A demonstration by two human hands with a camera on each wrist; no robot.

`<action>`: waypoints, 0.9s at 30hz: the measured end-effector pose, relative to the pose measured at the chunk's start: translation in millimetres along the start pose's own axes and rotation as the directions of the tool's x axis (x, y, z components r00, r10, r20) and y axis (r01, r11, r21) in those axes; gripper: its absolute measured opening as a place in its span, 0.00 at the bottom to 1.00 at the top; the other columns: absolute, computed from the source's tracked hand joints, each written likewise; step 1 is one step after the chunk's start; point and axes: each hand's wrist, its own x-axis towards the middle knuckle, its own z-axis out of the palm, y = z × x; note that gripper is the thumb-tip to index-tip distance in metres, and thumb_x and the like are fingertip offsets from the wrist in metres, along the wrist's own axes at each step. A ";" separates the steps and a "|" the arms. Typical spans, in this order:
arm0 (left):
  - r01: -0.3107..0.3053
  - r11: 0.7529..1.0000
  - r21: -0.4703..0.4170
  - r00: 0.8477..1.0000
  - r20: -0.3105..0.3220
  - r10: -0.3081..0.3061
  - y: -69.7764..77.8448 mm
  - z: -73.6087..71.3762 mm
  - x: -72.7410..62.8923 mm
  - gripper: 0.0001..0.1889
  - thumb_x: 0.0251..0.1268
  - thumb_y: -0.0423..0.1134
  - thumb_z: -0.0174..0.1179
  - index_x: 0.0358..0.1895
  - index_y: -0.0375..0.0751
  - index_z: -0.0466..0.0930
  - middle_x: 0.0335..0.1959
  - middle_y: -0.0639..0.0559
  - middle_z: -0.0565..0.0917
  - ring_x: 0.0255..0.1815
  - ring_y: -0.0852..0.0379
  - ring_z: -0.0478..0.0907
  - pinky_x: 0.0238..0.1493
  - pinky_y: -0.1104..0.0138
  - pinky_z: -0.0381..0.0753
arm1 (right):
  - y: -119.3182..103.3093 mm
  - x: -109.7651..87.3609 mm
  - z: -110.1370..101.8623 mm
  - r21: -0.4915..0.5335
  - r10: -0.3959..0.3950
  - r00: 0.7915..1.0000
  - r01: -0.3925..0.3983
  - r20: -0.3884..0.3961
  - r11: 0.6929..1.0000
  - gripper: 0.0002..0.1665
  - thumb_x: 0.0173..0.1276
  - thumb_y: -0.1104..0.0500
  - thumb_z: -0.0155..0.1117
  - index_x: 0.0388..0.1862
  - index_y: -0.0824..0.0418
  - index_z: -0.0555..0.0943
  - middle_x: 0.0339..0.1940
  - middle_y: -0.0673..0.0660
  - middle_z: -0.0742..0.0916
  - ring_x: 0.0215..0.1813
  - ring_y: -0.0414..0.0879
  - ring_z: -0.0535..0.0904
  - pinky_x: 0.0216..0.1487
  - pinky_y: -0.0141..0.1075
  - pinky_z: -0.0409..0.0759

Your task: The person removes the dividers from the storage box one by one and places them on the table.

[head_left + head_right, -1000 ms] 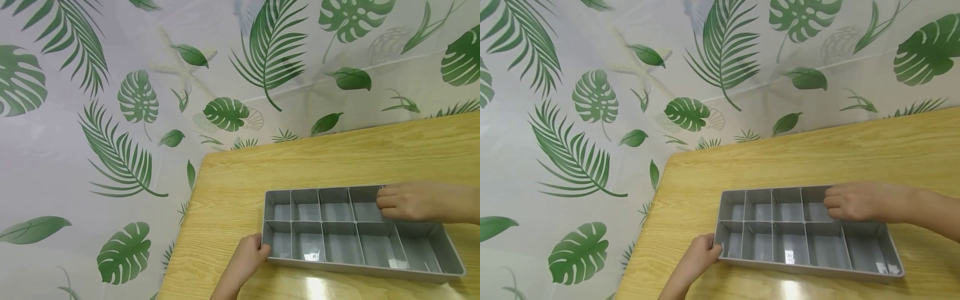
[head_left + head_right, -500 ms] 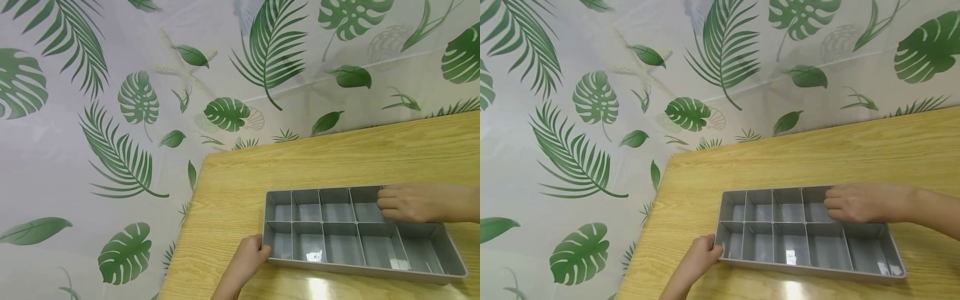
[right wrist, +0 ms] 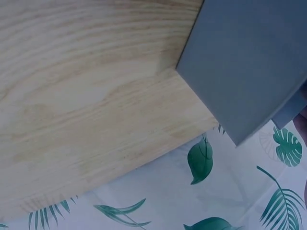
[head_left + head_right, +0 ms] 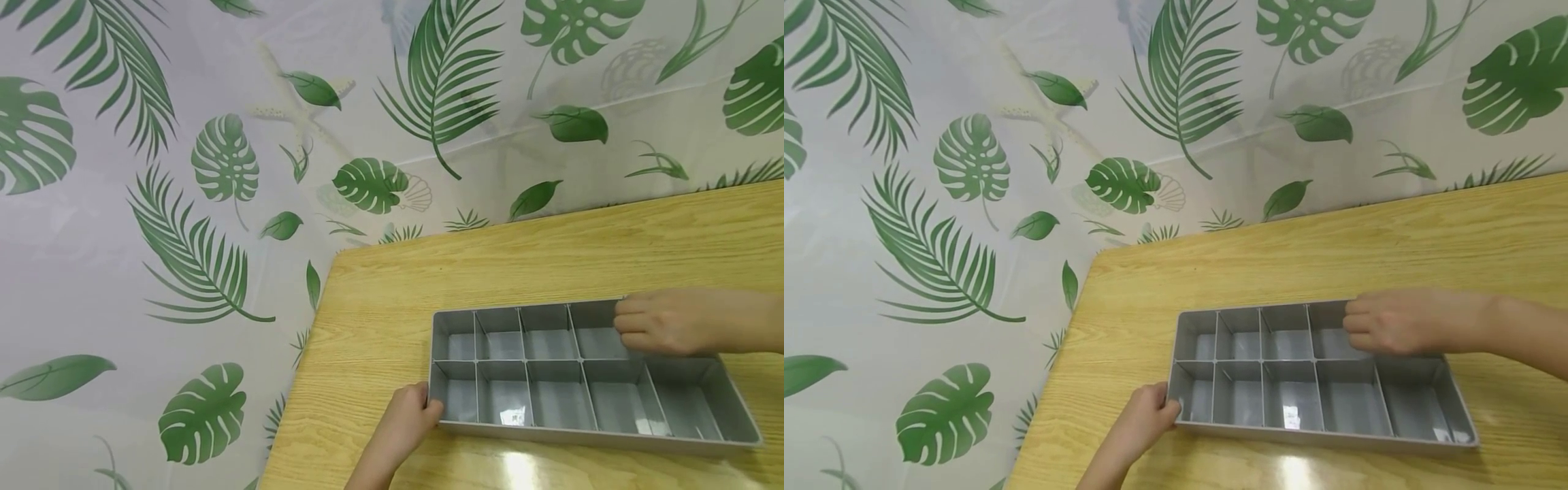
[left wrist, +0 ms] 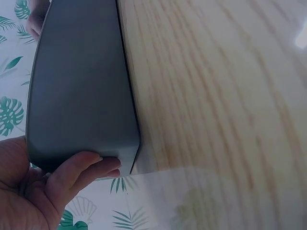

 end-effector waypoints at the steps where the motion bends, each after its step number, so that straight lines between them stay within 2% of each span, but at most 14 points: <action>1: -0.003 1.000 0.003 1.000 -0.001 0.003 0.2 -0.1 0.1 0.14 0.49 0.29 0.49 0.15 0.48 0.56 0.11 0.60 0.58 0.12 0.65 0.53 0.14 0.74 0.52 | 1.0 0.6 -1.0 0.002 -0.001 1.000 0.001 -0.011 1.000 0.29 0.77 0.66 0.20 0.21 0.56 0.66 0.25 0.49 0.67 0.30 0.42 0.63 0.30 0.31 0.67; 4: -0.004 1.000 0.003 1.000 0.000 0.004 0.9 -0.6 0.5 0.15 0.49 0.29 0.49 0.15 0.48 0.56 0.11 0.61 0.58 0.12 0.66 0.53 0.14 0.74 0.52 | 5.2 2.9 -7.1 -0.002 -0.008 0.999 0.008 -0.031 1.000 0.29 0.76 0.67 0.20 0.20 0.56 0.67 0.26 0.49 0.69 0.31 0.43 0.66 0.33 0.32 0.70; 11: 0.009 1.000 -0.006 1.000 -0.003 -0.009 2.3 -2.5 0.4 0.14 0.50 0.29 0.49 0.15 0.47 0.57 0.10 0.60 0.59 0.12 0.66 0.53 0.14 0.74 0.52 | 17.7 12.9 -28.6 0.035 -0.005 1.000 0.006 -0.027 0.999 0.27 0.78 0.65 0.22 0.21 0.56 0.65 0.26 0.49 0.67 0.31 0.42 0.62 0.31 0.32 0.66; 17: 0.010 1.000 -0.014 1.000 0.006 -0.010 2.8 -2.0 1.0 0.13 0.50 0.29 0.49 0.15 0.46 0.59 0.10 0.61 0.60 0.11 0.66 0.54 0.14 0.75 0.53 | 24.8 18.5 -49.2 0.048 -0.002 1.000 0.003 -0.027 0.999 0.26 0.78 0.65 0.22 0.23 0.56 0.66 0.28 0.48 0.68 0.33 0.42 0.63 0.34 0.31 0.65; 22: 0.010 1.000 -0.012 1.000 0.006 -0.009 3.1 -1.8 0.8 0.13 0.50 0.29 0.49 0.15 0.46 0.59 0.10 0.60 0.60 0.12 0.65 0.54 0.14 0.74 0.53 | 33.8 17.7 -66.9 0.053 0.019 1.000 -0.019 -0.012 0.998 0.24 0.78 0.61 0.22 0.28 0.56 0.66 0.32 0.48 0.69 0.37 0.43 0.63 0.40 0.31 0.62; 27: 0.008 1.000 -0.010 1.000 0.012 -0.008 3.1 -1.9 0.6 0.14 0.49 0.29 0.49 0.15 0.47 0.57 0.11 0.60 0.59 0.12 0.65 0.53 0.14 0.74 0.53 | 42.4 13.5 -76.0 0.021 0.053 0.999 -0.053 -0.012 0.998 0.24 0.79 0.59 0.22 0.30 0.57 0.68 0.32 0.50 0.72 0.35 0.43 0.65 0.39 0.31 0.62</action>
